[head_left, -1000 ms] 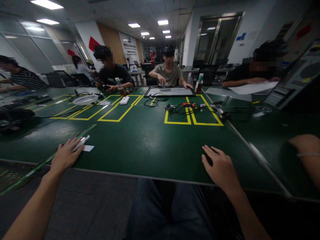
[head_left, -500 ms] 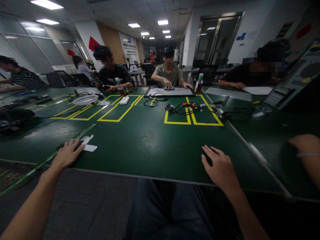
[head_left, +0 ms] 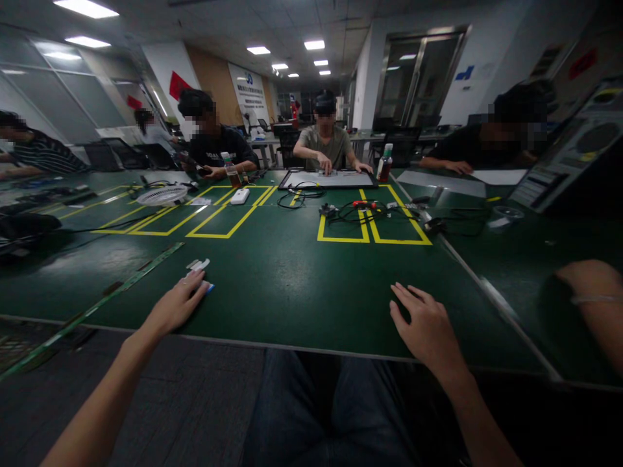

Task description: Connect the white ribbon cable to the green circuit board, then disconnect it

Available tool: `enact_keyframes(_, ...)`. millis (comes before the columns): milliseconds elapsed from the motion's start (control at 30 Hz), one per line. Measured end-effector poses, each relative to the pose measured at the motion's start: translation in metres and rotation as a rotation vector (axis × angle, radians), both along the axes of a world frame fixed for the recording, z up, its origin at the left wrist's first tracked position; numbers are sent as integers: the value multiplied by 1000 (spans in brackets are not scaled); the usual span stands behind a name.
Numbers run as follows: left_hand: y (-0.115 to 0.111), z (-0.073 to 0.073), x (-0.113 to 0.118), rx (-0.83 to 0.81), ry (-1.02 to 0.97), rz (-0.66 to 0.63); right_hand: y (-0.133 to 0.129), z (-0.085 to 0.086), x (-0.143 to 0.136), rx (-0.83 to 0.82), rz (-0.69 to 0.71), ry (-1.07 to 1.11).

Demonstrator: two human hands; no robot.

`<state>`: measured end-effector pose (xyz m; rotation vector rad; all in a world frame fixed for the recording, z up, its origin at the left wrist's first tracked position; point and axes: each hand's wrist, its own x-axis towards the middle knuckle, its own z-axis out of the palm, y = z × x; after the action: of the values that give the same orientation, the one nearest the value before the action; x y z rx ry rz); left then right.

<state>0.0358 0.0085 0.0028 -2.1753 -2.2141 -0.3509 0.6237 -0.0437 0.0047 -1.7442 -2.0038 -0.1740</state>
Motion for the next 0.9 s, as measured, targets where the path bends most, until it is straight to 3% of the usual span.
enact_keyframes(167, 0, -3, 64, -63, -126, -294, 0, -1, 0, 3, -1, -14)
enact_keyframes(400, -22, 17, 179, -90, -115, -645, -1, 2, -1, -19, -6, 7)
enact_keyframes(533, -40, 27, 230, -120, -108, -841, -2, 3, -1, -20, -5, -2)
enact_keyframes(700, -51, 33, 264, -116, -92, -951, -1, 0, 0, -8, -5, 4)
enact_keyframes(900, -52, 35, 272, -111, -72, -980, 0, 0, 0, -11, 1, 8)
